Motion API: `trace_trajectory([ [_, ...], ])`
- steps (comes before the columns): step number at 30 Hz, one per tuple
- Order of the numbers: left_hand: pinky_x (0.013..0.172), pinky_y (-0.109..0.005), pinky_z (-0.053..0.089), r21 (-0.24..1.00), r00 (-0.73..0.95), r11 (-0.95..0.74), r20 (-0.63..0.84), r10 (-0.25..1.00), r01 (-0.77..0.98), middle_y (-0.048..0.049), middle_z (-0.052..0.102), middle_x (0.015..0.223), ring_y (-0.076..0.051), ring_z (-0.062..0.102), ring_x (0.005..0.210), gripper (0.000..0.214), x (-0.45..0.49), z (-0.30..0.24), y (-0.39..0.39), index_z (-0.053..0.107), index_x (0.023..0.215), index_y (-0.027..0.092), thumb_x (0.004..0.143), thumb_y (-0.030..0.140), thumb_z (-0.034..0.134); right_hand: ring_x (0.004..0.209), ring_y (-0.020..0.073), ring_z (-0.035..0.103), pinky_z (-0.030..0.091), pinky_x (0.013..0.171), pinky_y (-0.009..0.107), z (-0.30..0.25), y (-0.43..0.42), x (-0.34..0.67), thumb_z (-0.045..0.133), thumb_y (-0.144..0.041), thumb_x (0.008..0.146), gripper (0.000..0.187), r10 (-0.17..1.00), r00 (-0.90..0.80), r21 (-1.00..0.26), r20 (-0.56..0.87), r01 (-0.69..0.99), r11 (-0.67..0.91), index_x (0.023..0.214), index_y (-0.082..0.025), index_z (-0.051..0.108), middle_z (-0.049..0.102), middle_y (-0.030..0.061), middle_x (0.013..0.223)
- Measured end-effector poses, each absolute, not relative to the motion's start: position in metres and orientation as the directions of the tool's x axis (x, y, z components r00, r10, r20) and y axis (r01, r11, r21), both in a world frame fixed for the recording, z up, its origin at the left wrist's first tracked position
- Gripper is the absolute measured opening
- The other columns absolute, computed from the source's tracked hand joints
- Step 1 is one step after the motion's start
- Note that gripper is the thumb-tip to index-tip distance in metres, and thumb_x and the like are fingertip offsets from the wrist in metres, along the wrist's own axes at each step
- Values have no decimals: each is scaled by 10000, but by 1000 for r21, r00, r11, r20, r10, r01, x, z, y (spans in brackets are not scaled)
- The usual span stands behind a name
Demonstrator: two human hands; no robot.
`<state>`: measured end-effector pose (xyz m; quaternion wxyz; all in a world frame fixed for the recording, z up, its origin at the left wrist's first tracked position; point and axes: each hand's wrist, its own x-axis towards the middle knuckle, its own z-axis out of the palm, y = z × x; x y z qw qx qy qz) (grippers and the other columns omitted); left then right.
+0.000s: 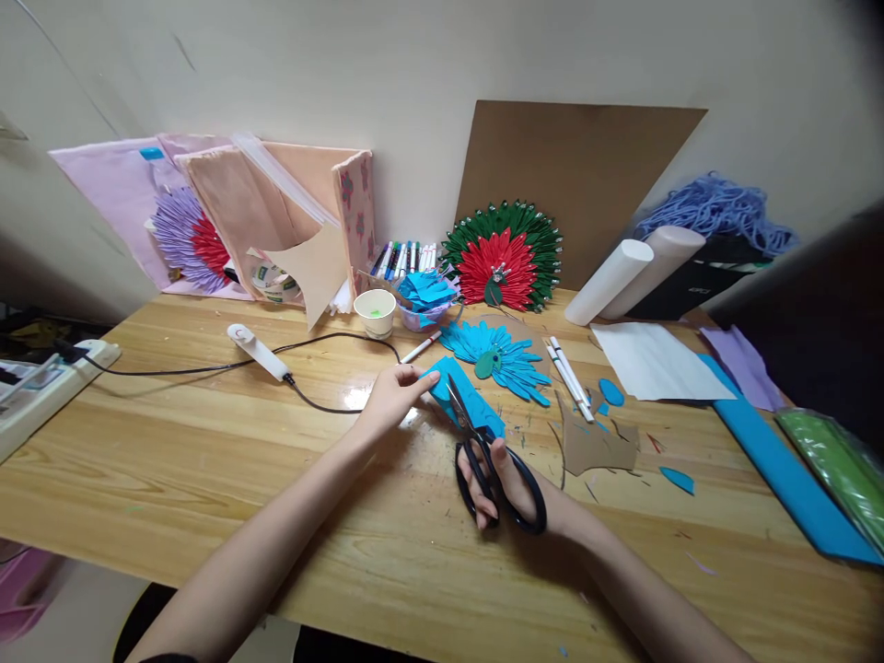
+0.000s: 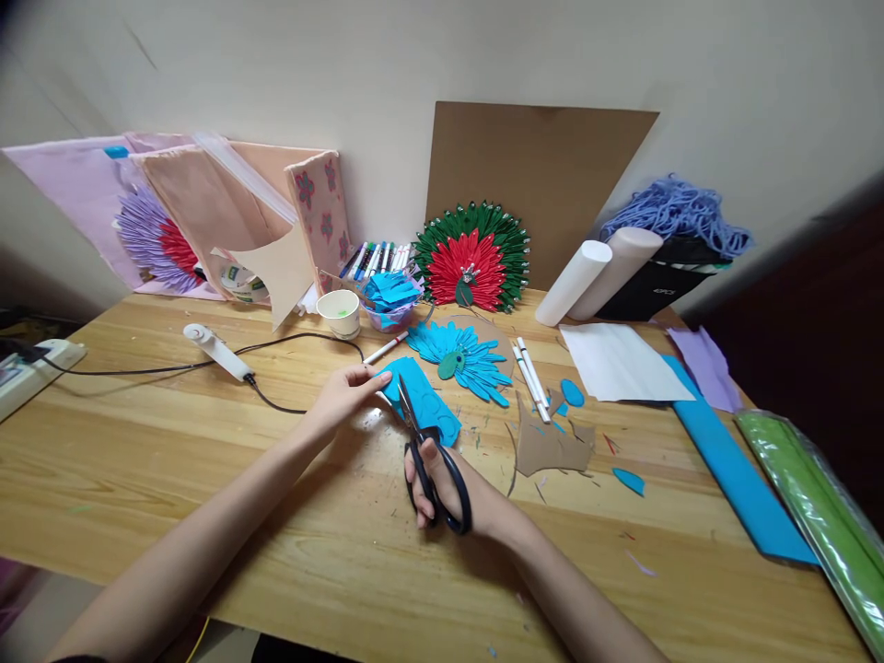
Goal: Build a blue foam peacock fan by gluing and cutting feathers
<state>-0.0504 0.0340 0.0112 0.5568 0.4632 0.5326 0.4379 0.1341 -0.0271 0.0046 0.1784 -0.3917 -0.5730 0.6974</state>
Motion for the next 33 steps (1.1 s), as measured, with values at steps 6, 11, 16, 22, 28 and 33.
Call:
trace_trajectory([
  [6,537,-224,416,983,85,179,-182,980,43,-20,611,584,-112,541,526,351,-54,16,34,623,622,116,633,459,697,339,104,479,373,382,212,1,-25,131,207,-897,584,754,713,-607,-935,-351,187,-302,701,-187,432,413,-69,384],
  [11,544,-231,408,976,98,210,-214,972,49,-28,623,607,-116,537,536,364,-56,22,33,645,665,107,623,464,700,279,80,409,375,334,200,0,-22,129,319,-888,567,711,735,-565,-926,-374,188,-327,670,-192,417,375,-89,340],
  [16,545,-213,367,982,93,159,-168,981,98,-13,602,604,-101,505,547,332,-58,25,34,628,647,112,664,441,673,272,80,399,363,311,198,-1,-21,127,359,-888,546,700,752,-557,-935,-354,196,-295,641,-195,401,370,-86,332],
  [22,588,-219,400,992,127,84,-96,987,95,-21,613,668,-114,525,606,312,-59,27,34,627,689,123,691,434,654,321,92,434,389,372,224,10,-21,126,195,-912,549,753,723,-610,-945,-326,201,-256,665,-197,403,373,-80,378],
  [28,490,-215,401,991,172,107,-121,978,85,-12,603,637,-112,530,531,310,-67,35,34,620,682,131,684,439,660,341,97,448,413,395,235,18,-14,129,190,-893,591,738,702,-646,-953,-299,237,-187,671,-194,415,392,-70,397],
  [33,545,-215,415,995,130,45,-56,990,88,-20,637,646,-120,551,581,297,-75,35,39,645,681,123,667,417,681,388,114,507,419,422,235,20,-14,139,132,-857,653,754,603,-735,-951,-309,226,-212,739,-181,454,434,-51,427],
])
